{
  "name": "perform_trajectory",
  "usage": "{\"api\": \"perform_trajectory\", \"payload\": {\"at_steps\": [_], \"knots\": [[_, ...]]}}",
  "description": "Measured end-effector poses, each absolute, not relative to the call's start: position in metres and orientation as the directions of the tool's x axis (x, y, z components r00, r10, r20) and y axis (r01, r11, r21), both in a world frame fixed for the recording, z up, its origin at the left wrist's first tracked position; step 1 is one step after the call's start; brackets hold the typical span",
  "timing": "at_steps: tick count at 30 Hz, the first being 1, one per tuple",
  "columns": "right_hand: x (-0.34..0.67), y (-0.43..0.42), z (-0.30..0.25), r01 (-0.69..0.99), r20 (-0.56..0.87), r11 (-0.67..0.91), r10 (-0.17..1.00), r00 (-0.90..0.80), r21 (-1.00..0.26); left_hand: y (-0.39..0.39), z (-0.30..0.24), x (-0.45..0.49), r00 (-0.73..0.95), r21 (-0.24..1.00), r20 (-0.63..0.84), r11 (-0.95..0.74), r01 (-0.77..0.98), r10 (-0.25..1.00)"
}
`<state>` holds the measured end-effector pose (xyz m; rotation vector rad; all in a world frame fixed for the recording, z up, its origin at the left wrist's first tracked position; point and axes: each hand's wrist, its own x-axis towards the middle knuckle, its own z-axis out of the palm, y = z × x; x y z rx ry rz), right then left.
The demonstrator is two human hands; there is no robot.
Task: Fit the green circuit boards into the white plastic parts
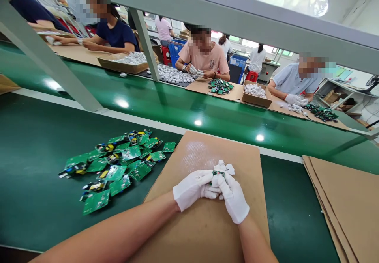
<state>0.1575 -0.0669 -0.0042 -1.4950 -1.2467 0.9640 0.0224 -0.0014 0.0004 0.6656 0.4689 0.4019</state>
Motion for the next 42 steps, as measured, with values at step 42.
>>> {"api": "perform_trajectory", "payload": {"at_steps": [42], "knots": [[0.158,-0.066,-0.004,0.416,0.083,-0.003,0.978,0.189,-0.91,-0.004,0.001,0.027,0.778,0.803,-0.332,0.592,-0.064,0.534]]}}
